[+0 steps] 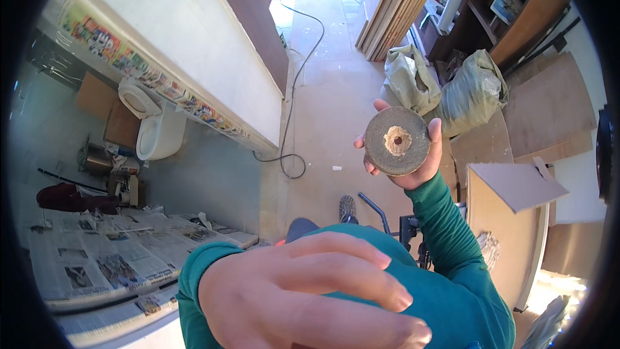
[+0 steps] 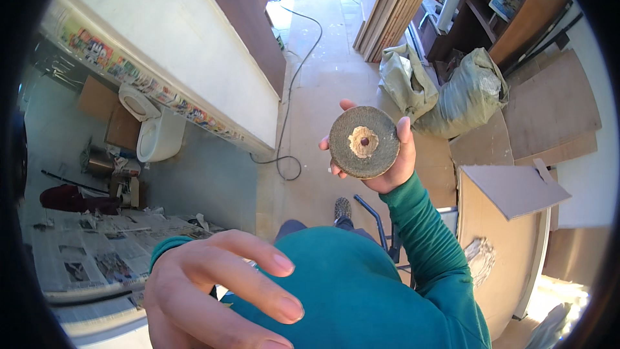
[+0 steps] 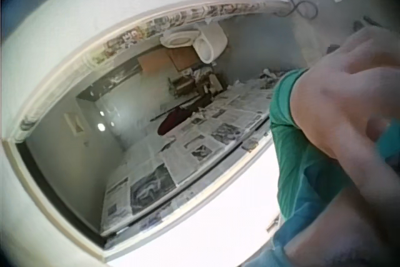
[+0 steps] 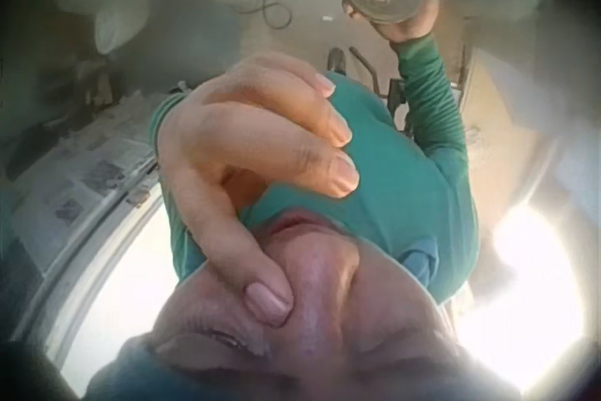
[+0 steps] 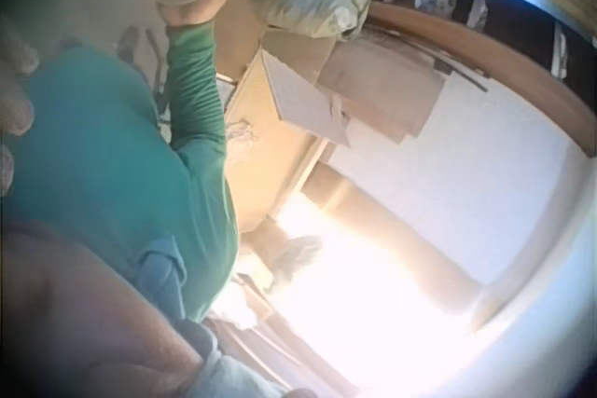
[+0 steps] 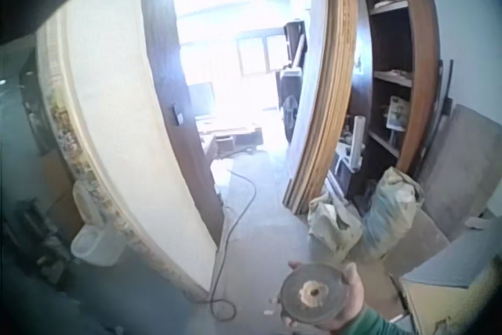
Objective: The person replaces a grinding disc on a power tool by hand and then uses the tool on a wooden frame.
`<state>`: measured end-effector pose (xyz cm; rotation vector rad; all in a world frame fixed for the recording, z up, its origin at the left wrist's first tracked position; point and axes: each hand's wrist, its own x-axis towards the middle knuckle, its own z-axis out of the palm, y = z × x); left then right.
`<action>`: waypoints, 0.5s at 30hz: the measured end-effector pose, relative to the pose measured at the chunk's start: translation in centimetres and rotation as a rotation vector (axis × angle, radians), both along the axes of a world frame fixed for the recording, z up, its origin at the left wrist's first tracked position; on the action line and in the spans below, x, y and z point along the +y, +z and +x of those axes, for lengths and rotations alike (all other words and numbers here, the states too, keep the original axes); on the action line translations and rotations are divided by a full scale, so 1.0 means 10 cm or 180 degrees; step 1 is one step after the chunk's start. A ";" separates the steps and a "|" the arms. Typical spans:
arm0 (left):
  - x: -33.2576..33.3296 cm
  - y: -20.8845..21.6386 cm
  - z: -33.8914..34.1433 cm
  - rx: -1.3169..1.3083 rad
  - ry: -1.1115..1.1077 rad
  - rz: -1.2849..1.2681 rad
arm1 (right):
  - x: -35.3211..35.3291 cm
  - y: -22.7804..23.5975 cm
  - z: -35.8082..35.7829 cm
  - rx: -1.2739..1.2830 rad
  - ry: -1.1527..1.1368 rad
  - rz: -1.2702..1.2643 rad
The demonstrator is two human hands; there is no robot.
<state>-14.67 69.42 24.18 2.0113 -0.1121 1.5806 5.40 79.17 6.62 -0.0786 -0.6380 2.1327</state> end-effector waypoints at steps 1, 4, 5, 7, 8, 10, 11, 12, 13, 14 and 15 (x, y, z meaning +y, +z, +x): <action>0.23 -0.02 0.07 -0.0228 -0.0141 0.0069 | 0.16 0.03 0.01 0.0007 0.0017 0.0013; 0.71 0.04 -0.04 0.0052 -0.0278 -0.0406 | 0.66 0.08 -0.01 -0.0027 0.0059 0.0067; 0.86 0.09 -0.25 0.0407 -0.0240 -0.0652 | 0.82 0.07 -0.03 -0.0040 0.0055 0.0090; 1.21 0.13 -0.48 0.0788 -0.0109 -0.0873 | 1.16 0.06 -0.13 -0.0209 -0.0166 0.0243; 1.39 0.13 -0.56 0.0805 -0.0045 -0.0883 | 1.34 0.06 -0.18 -0.0292 -0.0283 0.0319; 1.68 0.13 -0.64 0.0504 0.0040 -0.1182 | 1.70 0.11 -0.32 -0.0951 -0.0572 0.0540; 1.80 0.14 -0.54 0.0196 0.0037 -0.1454 | 1.89 0.10 -0.36 -0.1336 -0.0766 0.0680; 2.02 0.16 -0.60 0.0211 0.0146 -0.1291 | 2.06 0.12 -0.39 -0.1718 -0.0976 0.0808; 2.24 0.14 -0.66 0.0240 0.0260 -0.1111 | 2.28 0.13 -0.41 -0.2467 -0.1224 0.1157; 2.60 0.06 -0.86 0.0567 0.0497 -0.0483 | 2.51 0.18 -0.50 -0.3090 -0.1740 0.1912; 2.91 0.05 -1.03 0.0840 0.0687 -0.0206 | 2.72 0.27 -0.61 -0.3767 -0.2235 0.2641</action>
